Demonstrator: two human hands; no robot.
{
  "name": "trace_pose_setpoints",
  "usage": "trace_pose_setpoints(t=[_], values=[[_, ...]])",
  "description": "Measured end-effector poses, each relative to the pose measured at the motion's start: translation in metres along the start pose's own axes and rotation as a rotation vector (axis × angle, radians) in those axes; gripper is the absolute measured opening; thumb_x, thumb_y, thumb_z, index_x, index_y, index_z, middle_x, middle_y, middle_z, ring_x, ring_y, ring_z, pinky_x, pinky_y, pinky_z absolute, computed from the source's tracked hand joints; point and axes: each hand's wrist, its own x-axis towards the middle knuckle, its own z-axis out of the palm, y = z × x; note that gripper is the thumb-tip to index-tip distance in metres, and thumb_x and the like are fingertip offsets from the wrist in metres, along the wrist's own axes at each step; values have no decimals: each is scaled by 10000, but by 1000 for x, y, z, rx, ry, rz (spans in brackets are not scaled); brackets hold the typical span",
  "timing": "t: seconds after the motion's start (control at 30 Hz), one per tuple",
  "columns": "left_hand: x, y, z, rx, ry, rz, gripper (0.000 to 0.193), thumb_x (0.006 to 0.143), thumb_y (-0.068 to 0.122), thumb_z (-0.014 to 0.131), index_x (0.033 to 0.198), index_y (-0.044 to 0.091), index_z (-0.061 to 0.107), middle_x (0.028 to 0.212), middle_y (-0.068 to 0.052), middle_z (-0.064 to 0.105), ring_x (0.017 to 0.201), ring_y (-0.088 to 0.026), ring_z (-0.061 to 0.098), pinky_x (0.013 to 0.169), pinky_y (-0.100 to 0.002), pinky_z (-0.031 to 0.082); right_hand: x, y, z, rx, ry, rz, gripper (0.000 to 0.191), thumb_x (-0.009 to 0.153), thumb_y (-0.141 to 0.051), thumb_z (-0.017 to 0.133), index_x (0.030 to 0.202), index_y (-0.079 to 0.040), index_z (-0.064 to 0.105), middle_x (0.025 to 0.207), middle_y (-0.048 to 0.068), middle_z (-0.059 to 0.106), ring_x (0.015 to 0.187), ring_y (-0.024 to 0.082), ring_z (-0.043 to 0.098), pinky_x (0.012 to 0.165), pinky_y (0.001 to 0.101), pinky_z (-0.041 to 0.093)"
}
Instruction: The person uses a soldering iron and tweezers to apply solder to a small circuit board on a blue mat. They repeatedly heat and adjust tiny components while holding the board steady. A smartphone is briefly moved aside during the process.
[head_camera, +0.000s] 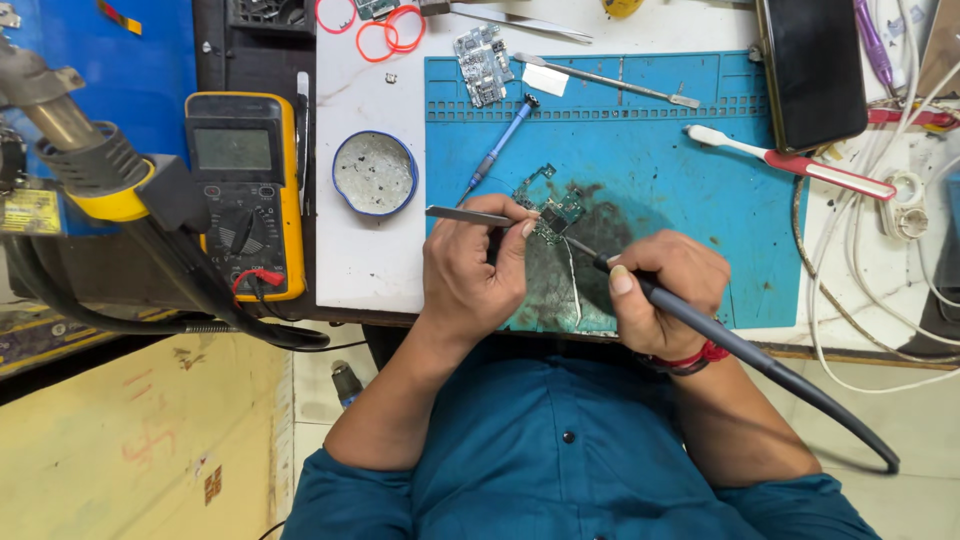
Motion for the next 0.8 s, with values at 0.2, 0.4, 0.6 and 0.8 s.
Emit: trace_pose_setpoints(t=[0.2, 0.4, 0.6, 0.8], values=[[3, -2, 1, 60, -15, 15, 83, 966, 50, 719, 1005, 59, 646, 849, -63, 683, 725, -228, 646, 692, -362, 505, 8, -1, 4, 1, -53, -1, 109, 939, -98, 661, 873, -37, 600, 775, 106, 662, 650, 259, 623, 582, 337, 477], [0, -3, 1, 31, -13, 23, 85, 967, 46, 712, 1008, 55, 638, 844, -67, 674, 723, -235, 636, 696, -370, 497, 7, -1, 6, 1, -63, -5, 104, 939, -83, 665, 875, -34, 600, 777, 105, 664, 648, 255, 624, 582, 328, 479], [7, -3, 2, 40, -24, 14, 86, 965, 46, 712, 1004, 56, 637, 811, -62, 660, 721, -249, 633, 706, -382, 490, 12, 3, 6, -13, -66, 8, 117, 944, -83, 678, 870, -32, 602, 760, 102, 657, 631, 253, 613, 571, 331, 471], [5, -3, -1, 37, -28, 26, 91, 960, 42, 716, 991, 60, 632, 818, -64, 663, 728, -253, 639, 712, -386, 490, 9, -2, 7, -28, -57, -6, 116, 943, -83, 671, 871, -37, 593, 750, 101, 646, 631, 255, 610, 570, 334, 468]])
